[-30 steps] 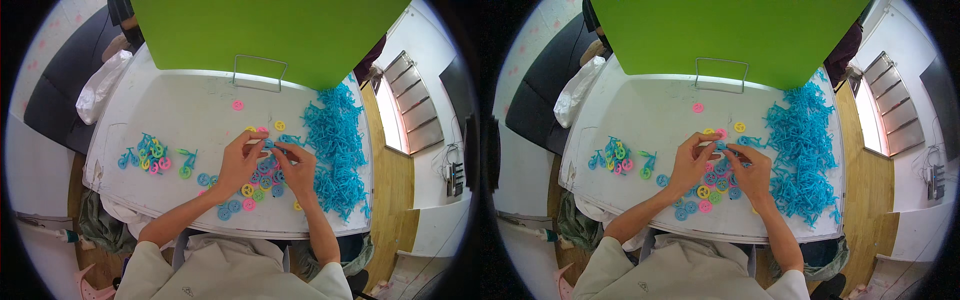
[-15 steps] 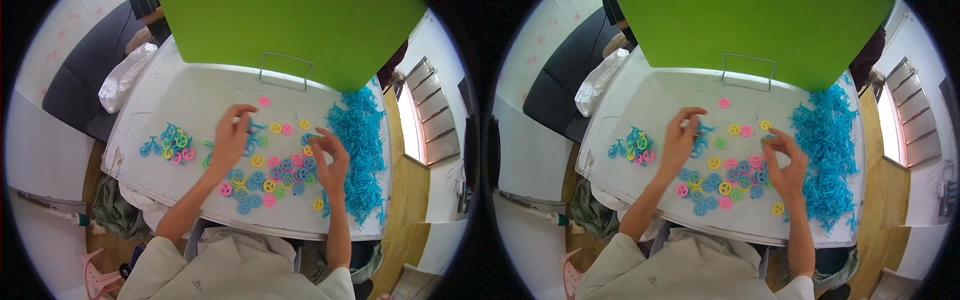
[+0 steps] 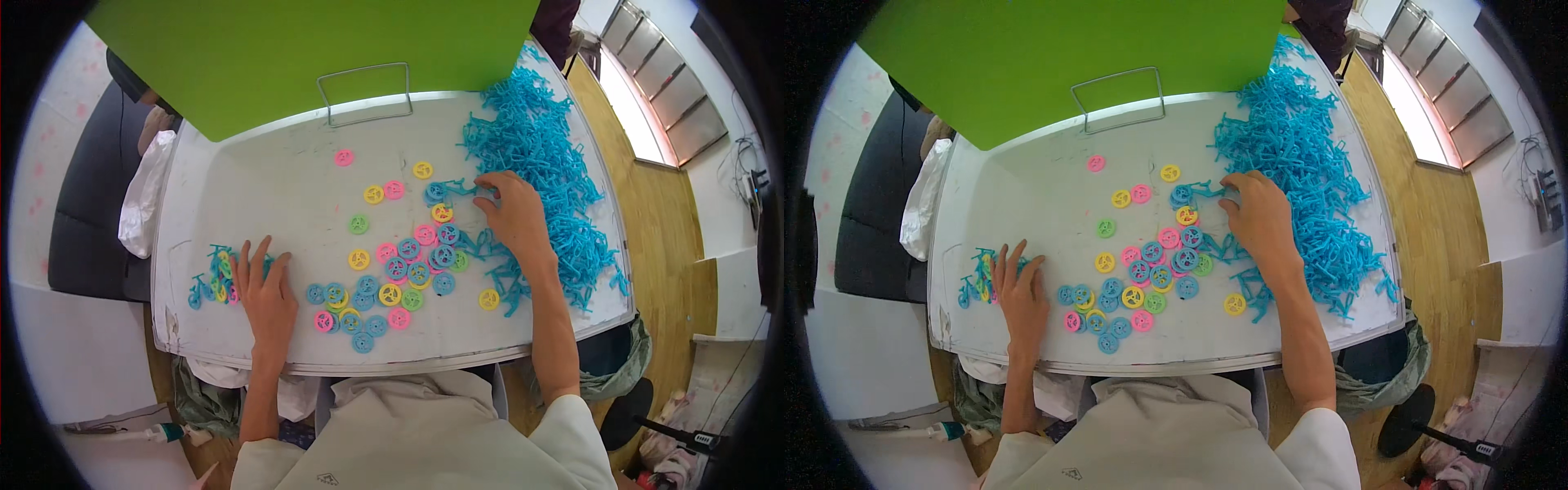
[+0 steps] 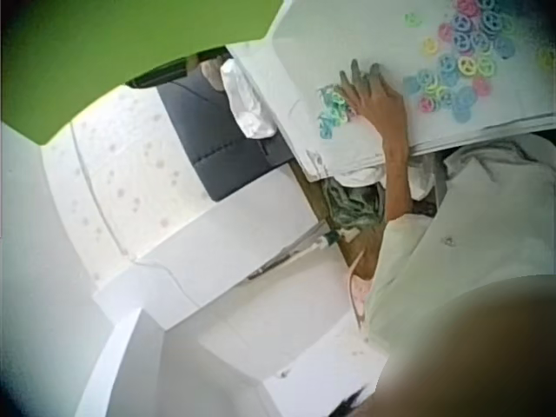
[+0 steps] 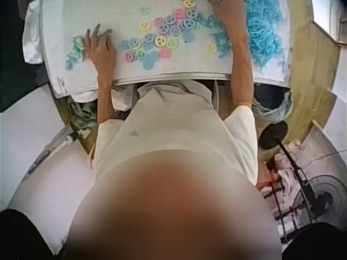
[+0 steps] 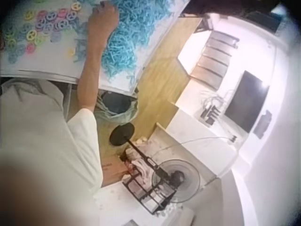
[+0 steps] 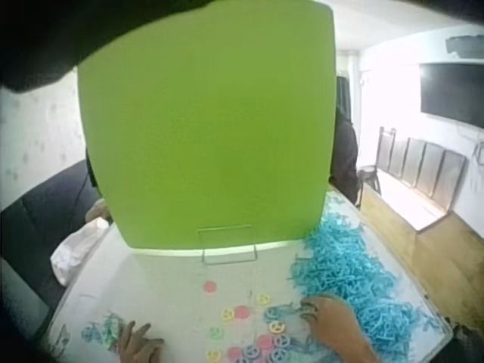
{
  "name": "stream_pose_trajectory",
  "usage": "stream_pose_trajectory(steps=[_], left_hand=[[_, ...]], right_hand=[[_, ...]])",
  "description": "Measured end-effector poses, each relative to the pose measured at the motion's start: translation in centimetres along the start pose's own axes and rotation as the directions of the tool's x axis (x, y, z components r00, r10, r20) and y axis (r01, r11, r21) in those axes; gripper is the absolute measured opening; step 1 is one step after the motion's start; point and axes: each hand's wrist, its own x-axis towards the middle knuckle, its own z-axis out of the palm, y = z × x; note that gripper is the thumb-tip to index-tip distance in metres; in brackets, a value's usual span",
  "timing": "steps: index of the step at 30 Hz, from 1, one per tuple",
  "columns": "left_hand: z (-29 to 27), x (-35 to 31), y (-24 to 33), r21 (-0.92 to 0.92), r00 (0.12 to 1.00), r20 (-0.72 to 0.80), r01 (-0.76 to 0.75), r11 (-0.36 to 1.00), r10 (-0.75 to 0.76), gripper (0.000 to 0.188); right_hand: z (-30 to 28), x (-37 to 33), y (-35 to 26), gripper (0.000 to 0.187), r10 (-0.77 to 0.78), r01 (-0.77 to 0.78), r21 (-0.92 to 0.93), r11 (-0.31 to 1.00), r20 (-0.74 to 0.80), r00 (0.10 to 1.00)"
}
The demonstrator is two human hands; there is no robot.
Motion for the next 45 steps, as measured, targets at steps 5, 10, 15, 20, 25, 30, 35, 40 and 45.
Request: stream_pose_trajectory(steps=[5,10,15,20,25,30,35,40,45], left_hand=[[-0.3,1.8,3.3,-0.277,0.999,0.034,0.036,0.96,-0.028,0.022],[1.1,3.1,5.7,-0.471,0.971,0.234,0.078,0.879,0.039,0.036],[4.4,5.7,6.2,-0.399,0.983,0.179,0.037,0.916,0.038,0.038],[4.9,7.8,6.6,-0.481,0.935,0.353,0.171,0.86,0.012,0.033],[2.6,9.5,8.8,-0.803,0.857,0.512,0.5,0.324,-0.053,0.019],[3.7,8.1,9.9,-0.862,0.867,0.497,0.498,0.097,-0.032,0.018],[3.9,7.7,9.9,-0.854,0.854,0.52,0.519,-0.037,-0.01,0.018],[4.0,7.6,9.6,-0.855,0.861,0.508,0.507,0.106,-0.026,0.017],[3.6,7.7,9.6,-0.863,0.874,0.482,0.486,0.137,-0.058,0.016]], right_hand=[[1.6,0.0,-0.3,0.024,-0.158,0.147,-0.1,0.984,-0.111,0.981],[1.3,0.4,0.0,0.023,-0.094,0.091,-0.032,0.995,-0.098,0.991],[1.3,0.5,-0.8,0.022,0.022,-0.022,0.002,1.0,0.037,0.999],[2.8,0.2,-0.1,0.022,-0.195,0.174,-0.144,0.974,-0.145,0.97],[2.5,0.4,-0.6,0.021,-0.064,0.085,0.157,0.984,-0.132,0.989],[2.2,-0.5,-3.2,0.016,-0.062,0.0,0.55,0.835,0.095,0.994],[2.3,-0.9,-5.1,0.017,-0.123,-0.106,0.67,0.735,0.285,0.951],[2.8,-1.0,-6.0,0.017,-0.062,-0.129,0.654,0.745,0.261,0.963],[3.5,-1.3,-5.9,0.022,-0.005,-0.154,0.608,0.779,0.252,0.968]])
